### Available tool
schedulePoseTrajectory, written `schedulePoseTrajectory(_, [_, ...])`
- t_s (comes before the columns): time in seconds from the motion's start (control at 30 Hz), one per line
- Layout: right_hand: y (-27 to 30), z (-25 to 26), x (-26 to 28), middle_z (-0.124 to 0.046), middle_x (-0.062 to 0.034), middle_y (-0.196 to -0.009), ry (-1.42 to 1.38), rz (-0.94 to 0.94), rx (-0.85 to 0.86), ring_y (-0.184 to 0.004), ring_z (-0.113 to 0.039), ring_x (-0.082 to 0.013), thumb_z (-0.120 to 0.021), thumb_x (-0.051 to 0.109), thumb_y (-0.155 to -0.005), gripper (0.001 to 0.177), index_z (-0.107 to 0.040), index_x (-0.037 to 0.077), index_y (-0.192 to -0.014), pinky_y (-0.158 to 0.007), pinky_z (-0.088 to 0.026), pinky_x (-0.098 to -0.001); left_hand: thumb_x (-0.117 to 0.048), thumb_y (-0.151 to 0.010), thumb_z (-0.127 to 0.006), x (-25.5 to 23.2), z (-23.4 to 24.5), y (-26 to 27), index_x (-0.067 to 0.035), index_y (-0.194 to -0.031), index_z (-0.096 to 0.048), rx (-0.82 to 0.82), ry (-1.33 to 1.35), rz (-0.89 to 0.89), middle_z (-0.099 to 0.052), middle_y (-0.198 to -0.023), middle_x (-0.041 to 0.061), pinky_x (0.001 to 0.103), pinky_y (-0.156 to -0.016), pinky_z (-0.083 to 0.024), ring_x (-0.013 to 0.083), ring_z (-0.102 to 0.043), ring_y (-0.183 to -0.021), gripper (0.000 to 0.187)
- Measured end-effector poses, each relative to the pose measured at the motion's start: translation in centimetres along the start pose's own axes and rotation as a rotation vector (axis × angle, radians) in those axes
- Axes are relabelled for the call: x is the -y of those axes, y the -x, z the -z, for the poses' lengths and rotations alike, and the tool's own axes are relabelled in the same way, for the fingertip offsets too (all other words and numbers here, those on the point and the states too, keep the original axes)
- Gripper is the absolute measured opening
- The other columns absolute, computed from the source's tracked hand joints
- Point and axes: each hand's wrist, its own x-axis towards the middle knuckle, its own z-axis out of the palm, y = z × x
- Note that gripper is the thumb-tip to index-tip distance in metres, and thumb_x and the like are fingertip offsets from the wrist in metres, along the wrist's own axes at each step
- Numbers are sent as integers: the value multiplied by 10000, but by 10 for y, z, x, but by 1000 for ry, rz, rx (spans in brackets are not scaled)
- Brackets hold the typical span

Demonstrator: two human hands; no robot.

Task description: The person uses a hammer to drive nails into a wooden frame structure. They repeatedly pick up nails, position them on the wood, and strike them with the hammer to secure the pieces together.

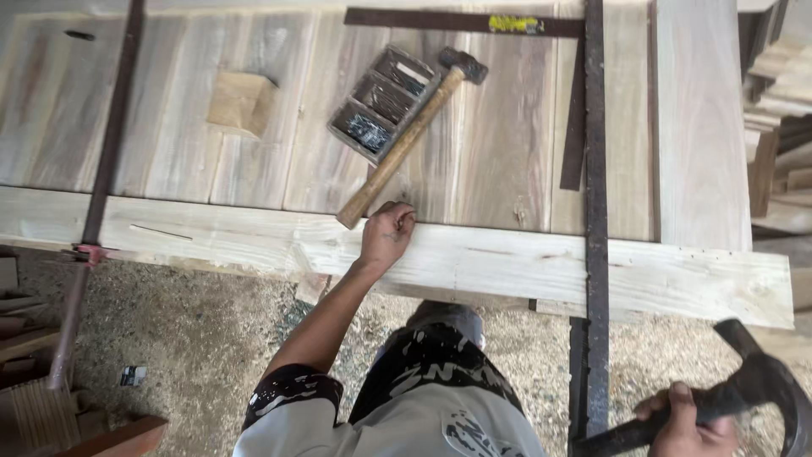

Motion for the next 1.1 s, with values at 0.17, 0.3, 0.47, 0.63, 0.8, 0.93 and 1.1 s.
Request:
schedulePoseTrajectory(0.17, [4, -30, -47, -594, -118, -707, 114, 68, -146, -610, -582, -165, -612, 24, -1009, 57, -573, -17, -1013, -565, -493, -327, -163, -878, -666, 33, 38, -80, -102, -937, -788, -134, -294, 55, -728, -1012, 192, 492, -794, -554, 406, -702, -871, 148])
schedulePoseTrajectory(0.3, [-17, -55, -33, -609, -125, -734, 168, 81, -141, -640, -578, -161, -663, 30, -963, 125, -592, -37, -1041, -585, -480, -324, -208, -959, -636, 98, 27, -156, -86, -920, -799, -31, -542, 225, -752, -1011, 222, 488, -970, -537, 385, -713, -996, 208])
schedulePoseTrajectory(0.47, [40, -85, -48, -626, -133, -768, 209, 24, -215, -677, -573, -157, -727, 38, -906, 226, -616, -61, -1076, -611, -463, -320, -156, -753, -691, 153, -5, -210, -98, -1081, -739, 175, -712, 175, -714, -1134, 191, 471, -989, -490, 340, -669, -1128, 336])
schedulePoseTrajectory(0.63, [132, -76, -44, -644, -142, -803, 271, -51, -229, -714, -568, -153, -791, 45, -848, 330, -641, -86, -1111, -636, -447, -316, -195, -879, -642, 183, -12, -205, -91, -997, -783, 292, -795, 191, -760, -1082, 185, 424, -937, -572, 338, -732, -1067, 211])
schedulePoseTrajectory(0.8, [123, -89, -40, -717, -31, -793, 309, 70, -133, -741, -612, -77, -802, 185, -843, 339, -702, -42, -1075, -654, -480, -263, -198, -909, -609, 198, -13, -214, -62, -976, -765, 313, -874, 97, -767, -1030, 198, 443, -933, -567, 355, -749, -1010, 217])
schedulePoseTrajectory(0.93, [126, -103, -34, -626, -83, -557, 398, -454, -129, -516, -505, -136, -806, 232, -857, 282, -766, -10, -998, -489, -397, -352, -292, -864, -670, 199, -2, -215, -11, -1020, -719, 326, -846, -15, -757, -978, 223, 459, -892, -571, 382, -738, -949, 325])
schedulePoseTrajectory(1.1, [120, -118, -25, -650, -45, -528, 380, -376, -55, -489, -531, -111, -786, 267, -853, 262, -781, 5, -867, -457, -411, -338, -328, -837, -708, 162, 26, -209, -107, -1019, -745, 340, -671, 48, -750, -995, 211, 514, -891, -568, 434, -714, -961, 289])
